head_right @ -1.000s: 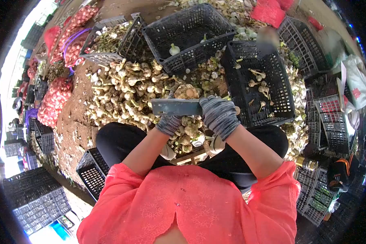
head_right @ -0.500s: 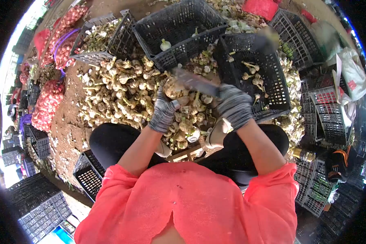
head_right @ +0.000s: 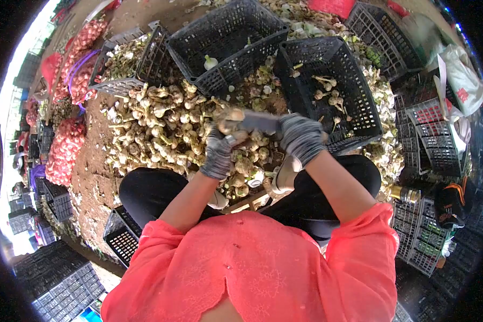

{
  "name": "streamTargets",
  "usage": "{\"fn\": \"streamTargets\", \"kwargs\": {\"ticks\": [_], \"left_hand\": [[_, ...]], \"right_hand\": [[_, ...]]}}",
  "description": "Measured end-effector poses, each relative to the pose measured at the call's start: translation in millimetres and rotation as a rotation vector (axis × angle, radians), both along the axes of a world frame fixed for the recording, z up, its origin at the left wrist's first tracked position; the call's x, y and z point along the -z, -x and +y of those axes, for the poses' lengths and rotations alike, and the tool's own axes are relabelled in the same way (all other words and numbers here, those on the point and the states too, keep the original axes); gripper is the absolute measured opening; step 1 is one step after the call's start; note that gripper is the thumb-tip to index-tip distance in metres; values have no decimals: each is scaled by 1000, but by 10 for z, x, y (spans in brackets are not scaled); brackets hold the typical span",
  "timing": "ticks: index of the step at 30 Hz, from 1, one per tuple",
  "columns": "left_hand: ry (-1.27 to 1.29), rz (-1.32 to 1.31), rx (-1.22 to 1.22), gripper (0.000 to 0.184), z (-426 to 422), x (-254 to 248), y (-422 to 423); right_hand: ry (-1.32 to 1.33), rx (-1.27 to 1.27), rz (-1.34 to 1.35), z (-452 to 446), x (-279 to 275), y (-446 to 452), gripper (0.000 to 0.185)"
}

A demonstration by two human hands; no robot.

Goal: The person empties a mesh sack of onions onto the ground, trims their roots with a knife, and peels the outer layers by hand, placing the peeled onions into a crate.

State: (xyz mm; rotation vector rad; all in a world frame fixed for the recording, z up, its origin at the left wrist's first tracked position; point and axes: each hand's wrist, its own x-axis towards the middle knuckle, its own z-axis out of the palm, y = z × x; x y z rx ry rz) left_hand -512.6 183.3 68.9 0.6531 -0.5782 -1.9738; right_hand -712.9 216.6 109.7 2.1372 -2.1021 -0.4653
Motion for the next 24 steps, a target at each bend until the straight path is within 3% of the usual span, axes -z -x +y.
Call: {"fn": "streamTargets", "kwargs": {"ticks": [1, 3, 4, 5, 6, 7, 8, 9, 11, 12, 15, 19, 23, 24], "left_hand": [[-216, 330, 27, 69, -55, -81, -45], [166, -13, -25, 71, 8, -460, -138], [79, -49, -1, 71, -74, -372, -153], [-11, -81, 22, 70, -155, -283, -167], [136, -216, 33, 70, -152, -265, -143], [274, -356, 50, 70, -112, -282, -132], [323, -532, 187, 66, -72, -318, -131], [747, -940, 148, 54, -55, -267, -137], [1110, -1787, 591, 52, 26, -579, 14], [1362, -1803, 626, 48, 47, -339, 8], [1428, -1849, 794, 47, 127, -319, 48], [1475, -1834, 683, 43, 203, -207, 102], [1410, -1791, 623, 40, 168, -178, -3], [1284, -1776, 628, 39, 107, -224, -47]], "right_hand": [[62, -4, 164, 29, 162, 178, 16], [-41, 278, -268, -50, -107, 419, 14], [163, 208, -259, -1, 14, 457, 13], [134, 235, -421, -40, 276, 577, 14], [96, 265, -586, -78, 596, 700, 17], [93, 263, -609, -63, 312, 526, 18], [91, 261, -631, -50, 13, 342, 20], [48, 240, -602, -84, -139, 227, 20], [-30, 196, -543, -141, -305, 76, 21], [-100, 176, -442, -166, -368, -42, 19], [-184, -81, -350, -159, -410, -273, 18], [-284, -156, -263, -251, -319, -414, 20], [-411, 16, -186, -353, -146, -54, 17], [-451, 104, -150, -337, -12, 229, 18]]}}
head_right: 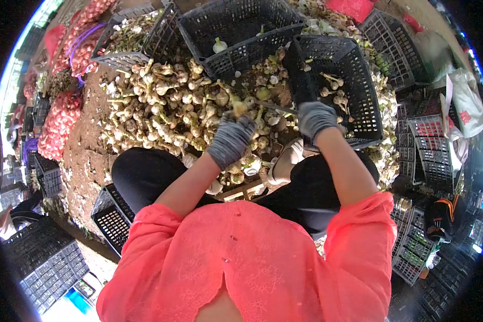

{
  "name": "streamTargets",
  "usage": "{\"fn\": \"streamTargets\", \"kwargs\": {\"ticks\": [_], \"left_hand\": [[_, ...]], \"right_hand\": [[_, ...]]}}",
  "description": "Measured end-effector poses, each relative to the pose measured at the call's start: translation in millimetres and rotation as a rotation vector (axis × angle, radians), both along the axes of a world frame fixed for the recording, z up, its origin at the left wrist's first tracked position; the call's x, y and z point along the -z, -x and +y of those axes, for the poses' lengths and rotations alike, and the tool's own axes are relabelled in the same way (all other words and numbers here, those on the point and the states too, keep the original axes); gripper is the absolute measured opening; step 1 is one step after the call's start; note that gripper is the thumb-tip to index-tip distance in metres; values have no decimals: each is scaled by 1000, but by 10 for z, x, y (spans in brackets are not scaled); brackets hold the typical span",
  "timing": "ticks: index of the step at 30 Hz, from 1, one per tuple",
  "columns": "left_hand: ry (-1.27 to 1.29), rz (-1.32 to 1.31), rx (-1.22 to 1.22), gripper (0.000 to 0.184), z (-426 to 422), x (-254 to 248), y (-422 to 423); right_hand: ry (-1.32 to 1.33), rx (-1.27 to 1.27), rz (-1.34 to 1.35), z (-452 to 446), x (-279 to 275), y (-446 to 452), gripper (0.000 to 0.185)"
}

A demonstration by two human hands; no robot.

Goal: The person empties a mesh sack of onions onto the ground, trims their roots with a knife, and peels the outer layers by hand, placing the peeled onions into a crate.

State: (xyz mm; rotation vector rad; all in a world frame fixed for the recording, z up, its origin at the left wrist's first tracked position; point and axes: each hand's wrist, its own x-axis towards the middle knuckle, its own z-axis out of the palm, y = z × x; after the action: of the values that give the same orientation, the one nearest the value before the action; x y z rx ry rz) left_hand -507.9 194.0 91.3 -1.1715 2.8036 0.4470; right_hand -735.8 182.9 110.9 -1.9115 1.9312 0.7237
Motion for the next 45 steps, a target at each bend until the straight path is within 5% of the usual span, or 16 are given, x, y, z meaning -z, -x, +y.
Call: {"fn": "streamTargets", "kwargs": {"ticks": [3, 5, 9, 11, 14, 18, 22, 25, 29, 31, 34, 37, 39, 42, 44, 45], "left_hand": [[-240, 72, -220, 37, -230, -163, -190], [-233, 688, -446, 32, -307, 68, -328], [-1372, 1825, -1133, 39, -755, 649, -713], [-1248, 1899, -1112, 37, -609, -67, -689], [-1202, 1908, -1059, 38, -641, -2, -769], [-1363, 1952, -771, 34, -611, -166, -835], [-994, 1931, -532, 32, -653, -981, -1217], [-929, 2014, -312, 37, -823, -1241, -1600], [-1280, 2194, -706, 47, -884, -1089, -1765], [-1160, 2132, -1038, 45, -856, -1047, -1691], [-1269, 2152, -961, 43, -846, -936, -1713], [-1124, 2150, -875, 40, -847, -953, -1689], [-1062, 2136, -873, 42, -850, -911, -1674], [-1038, 1981, -959, 40, -862, -864, -1583], [-1132, 1948, -991, 44, -850, -736, -1575], [-1158, 1944, -974, 45, -851, -706, -1543]], "right_hand": [[32, 176, -16, 120, 22, 200, 23], [88, 214, -46, 172, -83, 259, 28], [109, 324, -257, 103, -52, 214, 40], [169, 299, -362, 61, 243, 298, 34], [72, 529, -685, 62, 436, -23, 30], [-13, 397, -365, -76, 1778, -318, 28], [-197, 789, -580, -254, 1553, -966, 30], [-120, 660, -528, -414, 1482, -1259, 29], [46, 559, -400, -576, 1223, -1231, 42], [346, 896, -770, -630, 1263, -1212, 48], [689, 343, -530, -811, 1197, -1195, 52], [105, 1282, -1797, -1431, 1059, -1242, 41], [316, 270, -1007, -1739, 1262, -1136, 45], [133, -15, -432, -2060, 726, -1361, 44], [56, 88, -473, -2403, 1348, -1232, 43], [-68, 685, -881, -2424, 1314, -1275, 39]]}}
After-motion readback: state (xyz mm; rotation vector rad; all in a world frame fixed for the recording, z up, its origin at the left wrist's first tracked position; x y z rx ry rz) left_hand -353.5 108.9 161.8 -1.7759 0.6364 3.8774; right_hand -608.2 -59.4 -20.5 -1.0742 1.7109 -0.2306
